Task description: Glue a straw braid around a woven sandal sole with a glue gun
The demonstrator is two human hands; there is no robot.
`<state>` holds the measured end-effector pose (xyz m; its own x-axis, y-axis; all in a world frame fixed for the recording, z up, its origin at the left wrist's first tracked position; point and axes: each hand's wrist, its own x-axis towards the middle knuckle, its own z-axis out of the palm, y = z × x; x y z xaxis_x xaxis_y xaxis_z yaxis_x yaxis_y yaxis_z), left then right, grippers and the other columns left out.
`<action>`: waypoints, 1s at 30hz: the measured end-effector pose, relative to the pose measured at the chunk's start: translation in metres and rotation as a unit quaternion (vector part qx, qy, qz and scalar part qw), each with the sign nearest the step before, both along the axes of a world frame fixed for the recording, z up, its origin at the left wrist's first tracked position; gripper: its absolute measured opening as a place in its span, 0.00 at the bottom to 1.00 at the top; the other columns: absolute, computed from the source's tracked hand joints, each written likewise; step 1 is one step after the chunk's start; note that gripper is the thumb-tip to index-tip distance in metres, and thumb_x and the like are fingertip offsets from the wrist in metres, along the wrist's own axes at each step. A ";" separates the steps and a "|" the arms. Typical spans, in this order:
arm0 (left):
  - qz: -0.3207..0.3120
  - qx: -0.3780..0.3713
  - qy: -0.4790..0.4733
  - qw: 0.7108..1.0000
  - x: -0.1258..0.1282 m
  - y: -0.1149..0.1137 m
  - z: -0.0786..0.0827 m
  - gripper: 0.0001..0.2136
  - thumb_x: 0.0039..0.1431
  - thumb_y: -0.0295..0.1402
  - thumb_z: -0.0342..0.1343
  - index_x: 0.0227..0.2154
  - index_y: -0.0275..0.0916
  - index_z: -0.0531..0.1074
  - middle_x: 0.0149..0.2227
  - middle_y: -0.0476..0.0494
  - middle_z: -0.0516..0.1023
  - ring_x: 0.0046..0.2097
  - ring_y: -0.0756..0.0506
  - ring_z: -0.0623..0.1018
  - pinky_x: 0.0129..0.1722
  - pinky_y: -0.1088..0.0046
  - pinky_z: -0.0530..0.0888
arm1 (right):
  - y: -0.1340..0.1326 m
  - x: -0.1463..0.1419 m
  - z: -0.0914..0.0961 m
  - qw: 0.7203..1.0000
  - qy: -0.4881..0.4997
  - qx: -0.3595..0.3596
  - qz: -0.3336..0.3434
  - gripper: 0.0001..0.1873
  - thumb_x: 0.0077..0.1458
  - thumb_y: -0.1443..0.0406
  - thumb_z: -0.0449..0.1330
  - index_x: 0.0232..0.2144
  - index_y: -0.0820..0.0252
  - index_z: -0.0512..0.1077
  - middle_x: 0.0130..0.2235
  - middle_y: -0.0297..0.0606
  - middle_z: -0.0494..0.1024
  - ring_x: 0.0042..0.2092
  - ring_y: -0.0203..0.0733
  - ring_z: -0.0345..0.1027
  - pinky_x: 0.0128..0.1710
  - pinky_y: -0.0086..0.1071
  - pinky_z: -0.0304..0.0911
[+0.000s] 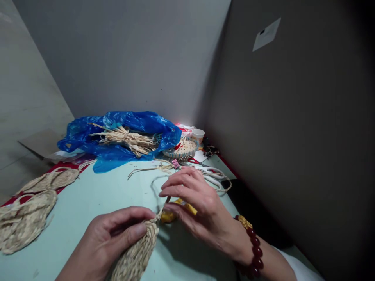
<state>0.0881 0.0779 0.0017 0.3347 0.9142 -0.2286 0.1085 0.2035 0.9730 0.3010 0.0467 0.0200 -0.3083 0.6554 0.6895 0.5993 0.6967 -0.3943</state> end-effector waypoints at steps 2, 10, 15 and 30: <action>0.016 -0.027 -0.032 0.999 0.000 0.001 0.000 0.13 0.40 0.43 0.72 0.29 0.44 0.84 0.31 0.46 0.86 0.35 0.43 0.82 0.34 0.75 0.77 | -0.002 0.001 0.002 1.000 0.022 -0.012 -0.017 0.10 0.62 0.69 0.61 0.46 0.62 0.73 0.47 0.43 0.78 0.52 0.44 0.66 0.58 0.41 0.58; 0.205 -0.143 -0.173 0.953 0.002 0.013 0.006 0.20 0.38 0.26 0.72 0.39 0.39 0.81 0.36 0.41 0.85 0.36 0.40 0.84 0.34 0.70 0.81 | -0.005 0.029 0.009 0.930 -0.138 -0.281 -0.192 0.14 0.62 0.58 0.56 0.29 0.60 0.71 0.32 0.43 0.77 0.31 0.45 0.69 0.31 0.36 0.61; 0.238 -0.051 -0.187 0.952 -0.003 0.017 0.007 0.17 0.42 0.27 0.71 0.39 0.38 0.80 0.36 0.43 0.85 0.38 0.46 0.83 0.35 0.78 0.79 | -0.010 0.032 0.001 0.857 -0.263 -0.394 -0.203 0.16 0.56 0.54 0.60 0.26 0.60 0.71 0.30 0.48 0.78 0.30 0.48 0.67 0.28 0.35 0.51; 0.292 0.045 -0.213 0.931 -0.009 0.024 0.005 0.20 0.37 0.42 0.75 0.35 0.42 0.82 0.36 0.51 0.86 0.39 0.50 0.81 0.39 0.84 0.76 | 0.003 0.033 -0.008 0.879 0.154 -0.447 -0.067 0.19 0.48 0.50 0.56 0.34 0.59 0.68 0.29 0.31 0.66 0.26 0.37 0.61 0.28 0.33 0.60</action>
<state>0.0791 0.1024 0.0069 -0.1832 0.9776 -0.1033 -0.3948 0.0231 0.9185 0.3344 0.0498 0.0117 -0.0767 0.9937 -0.0815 0.4204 -0.0419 -0.9064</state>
